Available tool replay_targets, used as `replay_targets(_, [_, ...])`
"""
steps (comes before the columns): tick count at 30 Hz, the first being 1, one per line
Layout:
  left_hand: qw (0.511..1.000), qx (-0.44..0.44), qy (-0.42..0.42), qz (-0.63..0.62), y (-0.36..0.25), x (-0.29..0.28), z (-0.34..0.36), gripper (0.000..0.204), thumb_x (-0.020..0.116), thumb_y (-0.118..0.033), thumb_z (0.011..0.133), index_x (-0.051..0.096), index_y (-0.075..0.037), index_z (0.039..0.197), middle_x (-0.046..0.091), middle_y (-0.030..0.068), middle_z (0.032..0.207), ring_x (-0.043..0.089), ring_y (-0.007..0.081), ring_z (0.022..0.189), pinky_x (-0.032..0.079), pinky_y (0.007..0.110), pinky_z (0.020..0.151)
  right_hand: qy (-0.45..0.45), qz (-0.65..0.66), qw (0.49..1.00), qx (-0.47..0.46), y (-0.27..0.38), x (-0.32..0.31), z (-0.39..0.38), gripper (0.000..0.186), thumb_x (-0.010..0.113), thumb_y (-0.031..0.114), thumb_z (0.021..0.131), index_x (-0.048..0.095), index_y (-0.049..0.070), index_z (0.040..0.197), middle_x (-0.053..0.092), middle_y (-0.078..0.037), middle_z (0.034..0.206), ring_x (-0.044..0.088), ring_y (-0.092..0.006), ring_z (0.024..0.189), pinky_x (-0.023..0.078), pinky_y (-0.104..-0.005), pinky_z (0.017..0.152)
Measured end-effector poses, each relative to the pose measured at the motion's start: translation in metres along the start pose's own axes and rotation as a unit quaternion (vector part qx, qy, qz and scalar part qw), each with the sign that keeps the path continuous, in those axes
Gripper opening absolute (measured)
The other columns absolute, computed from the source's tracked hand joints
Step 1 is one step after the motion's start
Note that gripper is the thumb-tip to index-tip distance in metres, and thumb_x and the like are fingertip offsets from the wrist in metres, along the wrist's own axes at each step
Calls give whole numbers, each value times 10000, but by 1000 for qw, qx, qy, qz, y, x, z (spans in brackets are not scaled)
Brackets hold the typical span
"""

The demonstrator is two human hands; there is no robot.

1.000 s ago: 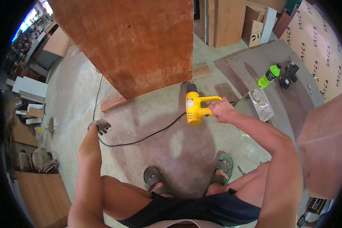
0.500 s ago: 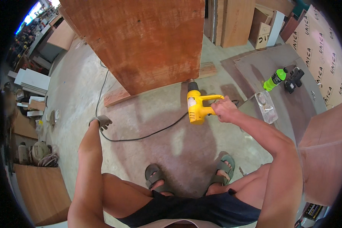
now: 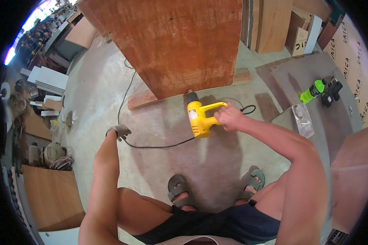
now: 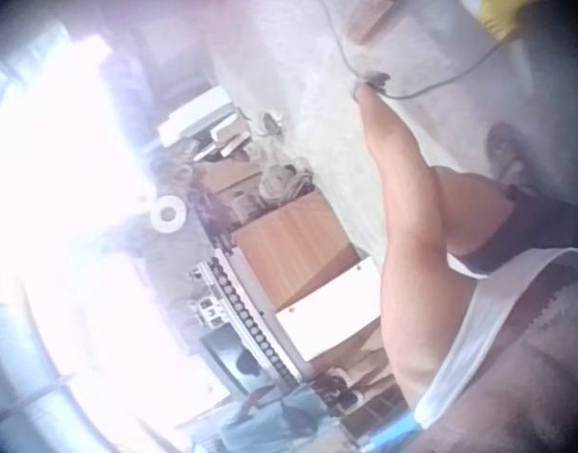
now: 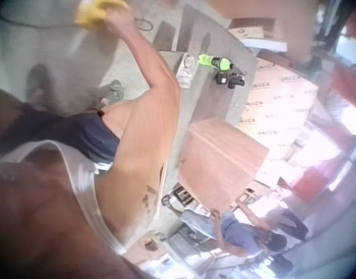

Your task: The person uses a yellow heat gun to apply heat to the edges and surfaces of a wooden cabinet component. They move the heat gun along the edges and sides while occasionally adjusting their position and handling the cabinet with a gloved hand.

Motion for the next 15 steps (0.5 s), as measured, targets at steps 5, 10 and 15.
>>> replay_targets(5, [999, -11, 25, -18, 11, 8, -3, 494, 590, -297, 926, 535, -50, 1351, 592, 117, 1341, 665, 282, 1090, 548, 431, 824, 17, 24, 999, -35, 26, -12, 51, 277, 724, 164, 682, 598, 80, 914, 681, -86, 836, 661, -265, 860, 436, -452, 799])
replay_targets(10, [999, -33, 27, -22, 27, 15, -1, 552, 627, -313, 898, 515, -30, 1357, 597, 117, 1333, 663, 282, 1087, 548, 437, 823, -45, 45, 995, -81, 62, -27, 82, 241, 694, 130, 687, 604, 81, 906, 680, -86, 803, 663, -267, 824, 428, -456, 770])
replay_targets(15, [1000, -9, 22, 15, 8, 13, 0, 545, 604, -317, 906, 514, -22, 1355, 589, 122, 1339, 657, 286, 1097, 552, 445, 831, -72, 54, 993, -76, 70, -36, 86, 223, 676, 114, 688, 605, 85, 897, 679, -79, 793, 659, -260, 805, 418, -443, 734])
Point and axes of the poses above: each hand's wrist, its own z-axis towards the middle knuckle, its own x-axis out of the palm, y = z × x, the point moved 6 cm from there along z, towards the middle knuckle
